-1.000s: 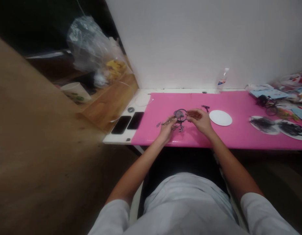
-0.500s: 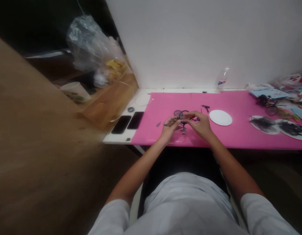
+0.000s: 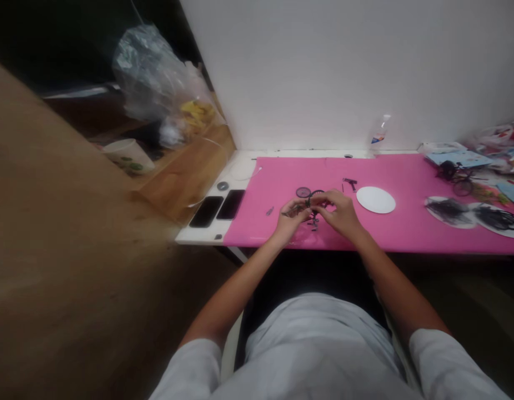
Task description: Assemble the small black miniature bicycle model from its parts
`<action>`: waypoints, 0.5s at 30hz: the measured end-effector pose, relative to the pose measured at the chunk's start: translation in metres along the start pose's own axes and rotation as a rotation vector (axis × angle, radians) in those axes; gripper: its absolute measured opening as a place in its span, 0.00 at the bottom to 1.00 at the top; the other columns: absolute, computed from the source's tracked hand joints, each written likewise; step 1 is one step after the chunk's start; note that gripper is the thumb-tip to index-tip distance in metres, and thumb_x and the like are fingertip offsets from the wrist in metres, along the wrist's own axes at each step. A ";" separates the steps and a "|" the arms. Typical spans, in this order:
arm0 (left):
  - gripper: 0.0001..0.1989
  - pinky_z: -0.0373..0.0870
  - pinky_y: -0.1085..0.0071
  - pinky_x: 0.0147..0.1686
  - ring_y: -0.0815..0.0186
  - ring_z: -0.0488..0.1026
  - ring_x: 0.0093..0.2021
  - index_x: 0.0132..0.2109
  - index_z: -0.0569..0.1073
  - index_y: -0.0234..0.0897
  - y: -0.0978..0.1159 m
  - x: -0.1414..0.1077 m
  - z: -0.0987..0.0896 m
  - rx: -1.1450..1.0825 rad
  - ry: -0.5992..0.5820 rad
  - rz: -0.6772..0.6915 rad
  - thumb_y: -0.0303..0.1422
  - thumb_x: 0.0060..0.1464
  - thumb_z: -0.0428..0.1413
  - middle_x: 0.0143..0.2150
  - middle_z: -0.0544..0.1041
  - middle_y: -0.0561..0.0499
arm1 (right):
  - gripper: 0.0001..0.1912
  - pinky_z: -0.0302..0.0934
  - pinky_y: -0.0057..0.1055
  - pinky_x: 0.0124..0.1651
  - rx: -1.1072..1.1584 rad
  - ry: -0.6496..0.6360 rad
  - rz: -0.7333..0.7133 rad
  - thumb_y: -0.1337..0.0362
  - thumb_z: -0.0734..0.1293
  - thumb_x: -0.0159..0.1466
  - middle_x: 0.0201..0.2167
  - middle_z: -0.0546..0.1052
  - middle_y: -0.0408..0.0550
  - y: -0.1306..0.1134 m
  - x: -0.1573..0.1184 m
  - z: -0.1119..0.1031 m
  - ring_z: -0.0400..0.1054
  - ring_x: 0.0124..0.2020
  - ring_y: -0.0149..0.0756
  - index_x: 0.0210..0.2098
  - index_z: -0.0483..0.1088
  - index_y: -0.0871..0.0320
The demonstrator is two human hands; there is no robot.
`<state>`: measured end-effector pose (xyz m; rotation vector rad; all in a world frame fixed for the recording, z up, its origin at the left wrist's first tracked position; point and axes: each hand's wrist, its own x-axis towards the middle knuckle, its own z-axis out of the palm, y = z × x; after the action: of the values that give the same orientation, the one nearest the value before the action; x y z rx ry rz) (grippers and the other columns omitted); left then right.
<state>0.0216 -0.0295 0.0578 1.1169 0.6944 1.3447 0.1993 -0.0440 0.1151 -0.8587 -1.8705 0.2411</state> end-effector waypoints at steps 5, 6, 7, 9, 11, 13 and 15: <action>0.22 0.81 0.68 0.41 0.65 0.79 0.41 0.46 0.78 0.38 -0.001 0.000 0.000 0.030 -0.021 0.036 0.40 0.47 0.74 0.45 0.80 0.49 | 0.02 0.70 0.40 0.44 -0.012 -0.009 0.016 0.66 0.73 0.68 0.36 0.82 0.48 0.001 -0.001 0.000 0.74 0.37 0.42 0.39 0.80 0.53; 0.22 0.81 0.68 0.41 0.65 0.79 0.41 0.46 0.78 0.38 -0.001 0.000 0.000 0.035 -0.024 0.039 0.40 0.47 0.73 0.45 0.79 0.49 | 0.02 0.70 0.40 0.45 -0.016 -0.010 0.019 0.66 0.73 0.68 0.36 0.82 0.48 0.001 -0.001 0.000 0.74 0.37 0.42 0.38 0.79 0.53; 0.21 0.81 0.68 0.41 0.65 0.79 0.41 0.46 0.78 0.37 0.000 -0.001 0.000 0.040 -0.025 0.042 0.40 0.48 0.73 0.44 0.79 0.49 | 0.03 0.70 0.40 0.45 -0.020 -0.011 0.022 0.66 0.72 0.68 0.36 0.82 0.48 0.001 -0.001 0.000 0.74 0.37 0.42 0.37 0.79 0.53; 0.21 0.81 0.69 0.39 0.65 0.78 0.40 0.45 0.78 0.37 0.000 -0.001 0.001 0.051 -0.025 0.048 0.40 0.48 0.73 0.44 0.79 0.49 | 0.03 0.69 0.41 0.46 -0.028 -0.002 0.021 0.65 0.72 0.68 0.36 0.82 0.47 0.000 -0.001 0.001 0.74 0.37 0.42 0.37 0.79 0.53; 0.20 0.81 0.69 0.39 0.65 0.78 0.40 0.45 0.78 0.37 0.000 -0.001 0.001 0.059 -0.019 0.055 0.40 0.48 0.72 0.43 0.79 0.49 | 0.03 0.68 0.41 0.46 -0.039 0.005 0.020 0.65 0.72 0.68 0.36 0.83 0.47 -0.001 -0.001 0.001 0.75 0.37 0.42 0.37 0.80 0.52; 0.20 0.81 0.69 0.39 0.65 0.78 0.40 0.45 0.78 0.37 -0.001 -0.001 0.002 0.065 -0.012 0.058 0.40 0.49 0.72 0.43 0.80 0.48 | 0.05 0.68 0.43 0.49 -0.066 0.004 0.025 0.64 0.72 0.69 0.36 0.84 0.46 0.000 -0.001 0.002 0.76 0.38 0.43 0.36 0.80 0.52; 0.20 0.80 0.68 0.39 0.65 0.78 0.40 0.45 0.78 0.37 -0.001 -0.001 0.003 0.068 -0.006 0.059 0.40 0.48 0.72 0.44 0.80 0.48 | 0.06 0.66 0.47 0.55 -0.099 0.009 0.030 0.63 0.71 0.70 0.37 0.84 0.45 0.001 -0.002 0.003 0.77 0.39 0.43 0.35 0.80 0.51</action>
<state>0.0241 -0.0310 0.0577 1.2035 0.7127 1.3759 0.1973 -0.0437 0.1118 -0.9542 -1.8749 0.1638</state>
